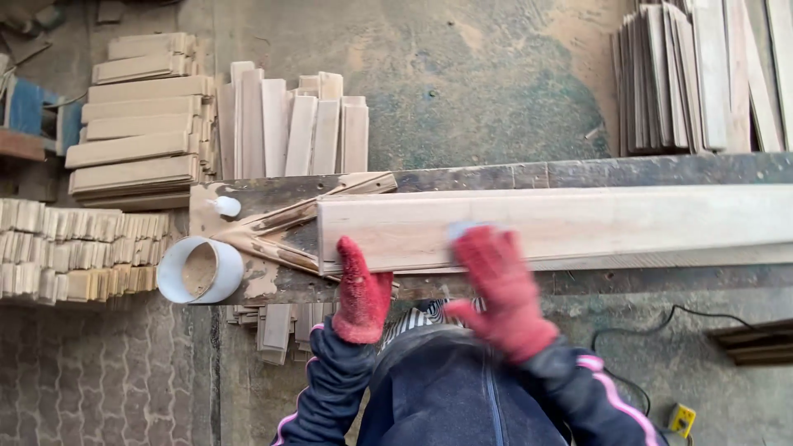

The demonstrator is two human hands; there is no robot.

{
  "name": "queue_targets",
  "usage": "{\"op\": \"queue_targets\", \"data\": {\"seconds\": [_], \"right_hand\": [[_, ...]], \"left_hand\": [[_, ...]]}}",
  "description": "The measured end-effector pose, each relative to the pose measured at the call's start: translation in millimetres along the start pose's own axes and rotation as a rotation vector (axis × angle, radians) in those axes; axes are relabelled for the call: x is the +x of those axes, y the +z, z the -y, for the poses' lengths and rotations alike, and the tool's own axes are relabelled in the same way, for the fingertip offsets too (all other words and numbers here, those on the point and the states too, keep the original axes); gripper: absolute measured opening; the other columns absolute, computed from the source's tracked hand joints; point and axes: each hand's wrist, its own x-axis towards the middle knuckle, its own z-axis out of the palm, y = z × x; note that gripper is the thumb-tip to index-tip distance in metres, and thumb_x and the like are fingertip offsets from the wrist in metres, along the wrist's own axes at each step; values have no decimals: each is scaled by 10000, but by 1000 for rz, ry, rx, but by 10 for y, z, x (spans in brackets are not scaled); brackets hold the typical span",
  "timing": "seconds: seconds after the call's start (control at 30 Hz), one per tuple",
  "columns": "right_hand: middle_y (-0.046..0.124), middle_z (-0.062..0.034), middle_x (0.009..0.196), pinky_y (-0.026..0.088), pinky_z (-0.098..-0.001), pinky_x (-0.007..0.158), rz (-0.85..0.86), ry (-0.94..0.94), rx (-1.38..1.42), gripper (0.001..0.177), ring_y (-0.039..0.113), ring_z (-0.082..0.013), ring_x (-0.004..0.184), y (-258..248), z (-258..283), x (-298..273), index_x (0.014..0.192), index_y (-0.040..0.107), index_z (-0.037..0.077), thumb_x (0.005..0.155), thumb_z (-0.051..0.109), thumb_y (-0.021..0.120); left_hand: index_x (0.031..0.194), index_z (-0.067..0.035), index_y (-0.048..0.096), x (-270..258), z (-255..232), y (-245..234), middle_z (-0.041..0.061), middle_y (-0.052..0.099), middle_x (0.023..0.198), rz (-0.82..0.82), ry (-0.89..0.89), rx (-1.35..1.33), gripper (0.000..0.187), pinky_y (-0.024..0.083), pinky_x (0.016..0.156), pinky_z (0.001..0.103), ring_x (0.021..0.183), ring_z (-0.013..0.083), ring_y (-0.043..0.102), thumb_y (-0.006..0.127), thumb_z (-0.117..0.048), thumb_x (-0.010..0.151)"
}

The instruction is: Sanding a wooden plank manually using sandpaper in a workshop.

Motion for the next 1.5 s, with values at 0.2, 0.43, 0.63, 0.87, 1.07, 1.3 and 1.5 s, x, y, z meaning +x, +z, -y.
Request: {"op": "queue_targets", "data": {"seconds": [0.2,0.43,0.63,0.87,1.07,1.3,1.5], "right_hand": [[584,-159,1462,299,-589,1218,57,-177,5,841,485,-386,1416,263,598,418,1441,600,132,854,734,625],[600,-135,1453,312,-580,1234,16,-25,-210,682,504,-375,1413,-53,-111,-150,1402,622,133,864,545,704],[619,-152,1414,288,-579,1221,36,-183,-7,748,507,-375,1404,338,558,508,1359,650,119,875,690,638],[543,-123,1543,227,-517,1270,14,93,-130,698,432,-335,1478,-172,-355,44,1497,558,148,919,527,650],[499,-144,1568,195,-538,1280,73,5,104,762,380,-363,1503,62,310,569,1519,514,165,930,648,546],[531,-149,1537,253,-549,1256,-6,-59,17,638,441,-357,1470,280,107,845,1516,520,160,1006,542,539],[566,-182,1473,258,-585,1233,57,24,-87,668,447,-411,1434,-112,72,382,1459,568,116,991,589,503]], "left_hand": [[1556,-316,434,86,-219,156,-48,650,1403,-275,-252,393,846,337,1207,470,1266,166,617,365,-845,900],[1412,-121,615,239,160,-317,120,651,1426,-181,-354,-1058,736,471,1131,466,1364,239,552,893,-391,786],[1436,-87,578,248,70,-256,151,654,1401,-199,-397,-1034,781,478,1120,487,1338,286,580,909,-325,770],[1446,-33,480,287,146,-513,137,608,1402,14,-24,-279,766,431,1085,416,1218,262,578,635,-523,878],[1383,-108,601,179,59,-123,126,699,1325,-196,-325,-1126,914,533,1069,497,1248,275,649,978,-396,601],[1474,-274,505,32,-70,128,-30,559,1471,-79,-98,-664,1042,397,1213,490,1340,204,543,873,-637,569],[1390,-350,576,-31,-132,308,-116,634,1382,-262,-92,-603,841,400,1240,470,1297,177,603,848,-542,618]]}}
